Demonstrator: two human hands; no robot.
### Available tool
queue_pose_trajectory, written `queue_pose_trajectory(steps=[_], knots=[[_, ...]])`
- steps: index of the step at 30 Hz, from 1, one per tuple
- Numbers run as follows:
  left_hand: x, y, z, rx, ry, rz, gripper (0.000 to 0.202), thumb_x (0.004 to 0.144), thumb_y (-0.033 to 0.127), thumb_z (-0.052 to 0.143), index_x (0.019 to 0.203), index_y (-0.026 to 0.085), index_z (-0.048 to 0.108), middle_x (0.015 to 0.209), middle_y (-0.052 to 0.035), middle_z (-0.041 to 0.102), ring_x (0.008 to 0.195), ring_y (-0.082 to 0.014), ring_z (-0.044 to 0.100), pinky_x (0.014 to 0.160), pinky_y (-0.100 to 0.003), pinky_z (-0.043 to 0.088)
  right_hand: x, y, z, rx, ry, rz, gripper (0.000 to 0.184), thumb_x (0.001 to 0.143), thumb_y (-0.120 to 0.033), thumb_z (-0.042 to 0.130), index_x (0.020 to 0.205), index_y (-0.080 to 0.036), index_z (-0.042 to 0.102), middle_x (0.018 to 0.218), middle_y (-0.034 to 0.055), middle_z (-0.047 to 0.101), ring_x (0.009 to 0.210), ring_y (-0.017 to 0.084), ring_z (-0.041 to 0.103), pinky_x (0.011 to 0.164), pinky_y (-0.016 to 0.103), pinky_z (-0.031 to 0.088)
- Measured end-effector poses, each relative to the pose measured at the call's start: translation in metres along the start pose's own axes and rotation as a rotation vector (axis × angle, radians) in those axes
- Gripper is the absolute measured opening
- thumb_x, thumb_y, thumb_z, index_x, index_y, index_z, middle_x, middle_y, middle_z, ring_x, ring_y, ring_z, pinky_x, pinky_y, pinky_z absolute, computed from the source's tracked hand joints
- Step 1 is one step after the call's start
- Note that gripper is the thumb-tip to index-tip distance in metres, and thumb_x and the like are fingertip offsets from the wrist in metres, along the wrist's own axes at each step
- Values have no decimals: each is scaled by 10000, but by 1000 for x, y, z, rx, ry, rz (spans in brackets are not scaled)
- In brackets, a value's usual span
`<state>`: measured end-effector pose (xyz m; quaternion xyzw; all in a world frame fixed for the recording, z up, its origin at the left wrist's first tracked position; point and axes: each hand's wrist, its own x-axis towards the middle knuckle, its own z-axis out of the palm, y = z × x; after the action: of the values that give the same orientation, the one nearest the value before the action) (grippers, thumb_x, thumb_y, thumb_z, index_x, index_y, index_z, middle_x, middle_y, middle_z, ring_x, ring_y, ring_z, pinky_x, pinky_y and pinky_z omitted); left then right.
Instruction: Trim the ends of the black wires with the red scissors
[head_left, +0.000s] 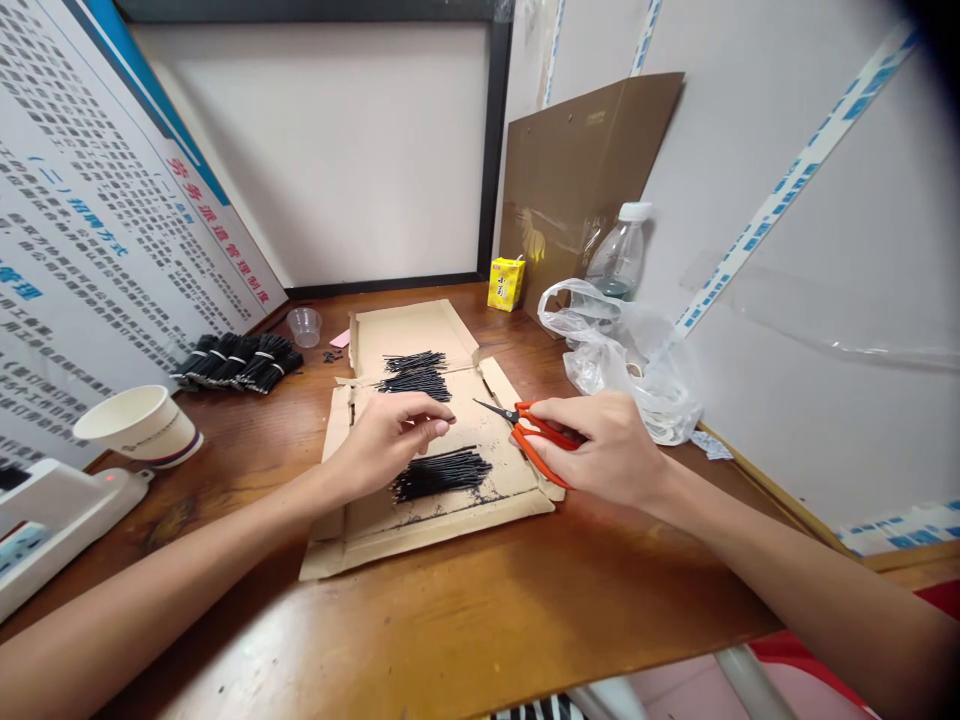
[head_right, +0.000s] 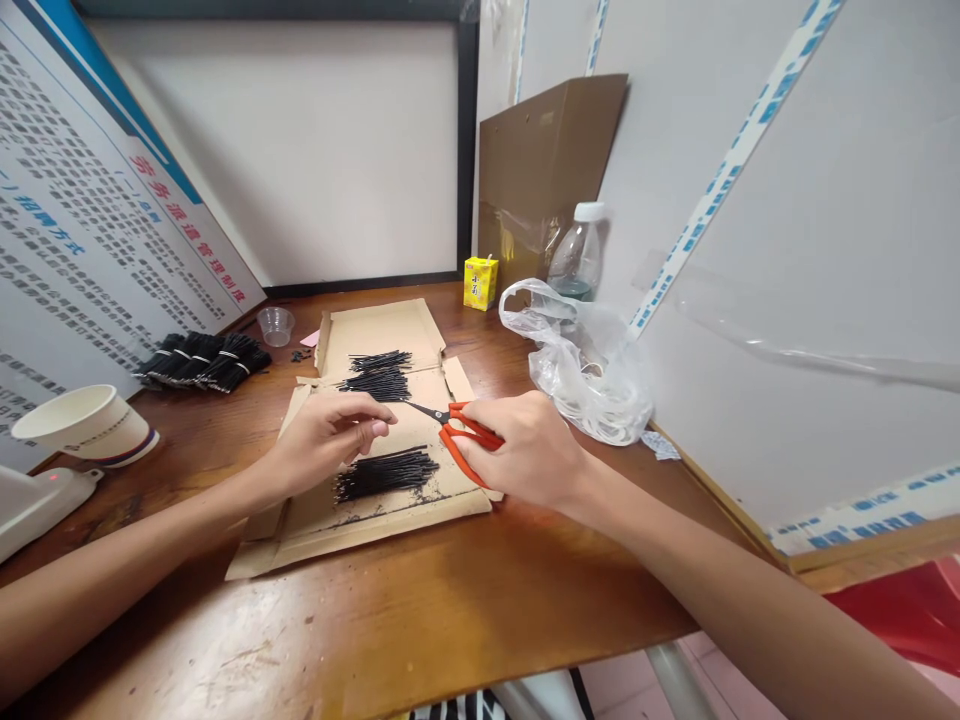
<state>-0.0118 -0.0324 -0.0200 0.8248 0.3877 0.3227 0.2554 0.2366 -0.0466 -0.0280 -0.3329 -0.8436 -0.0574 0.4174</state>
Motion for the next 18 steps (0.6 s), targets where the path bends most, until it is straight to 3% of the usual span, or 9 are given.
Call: queue_pose_trajectory(steps=[4,11,15,18], knots=[[2,-4,0,-93,0,-86,116,877,196,573,842,111,643,566,22,556,457,-61,484,446,-166,396,1,2,1,-1,6,9,231,835,-240,544,666,-142,667,473,-22,555,395,61,420,429,211,298],[2,-4,-2,-31,0,-36,123,886,210,567,868,115,643,634,0,604,491,-71,510,474,-180,412,-1,4,2,-9,-27,29,238,837,-258,531,682,-148,674,491,-13,583,405,69,448,439,209,315],[9,-18,-1,312,64,76,77,876,188,590,859,138,646,764,-27,669,646,-116,580,604,-225,446,-2,6,4,-5,-46,47,208,829,-254,540,715,-150,680,508,-11,593,413,76,458,444,214,314],[18,-34,2,645,-3,129,151,916,172,521,870,149,663,842,-54,684,741,-160,609,662,-266,439,-2,8,6,-8,-55,49,194,820,-246,546,730,-144,684,506,-13,583,422,79,456,457,218,319]])
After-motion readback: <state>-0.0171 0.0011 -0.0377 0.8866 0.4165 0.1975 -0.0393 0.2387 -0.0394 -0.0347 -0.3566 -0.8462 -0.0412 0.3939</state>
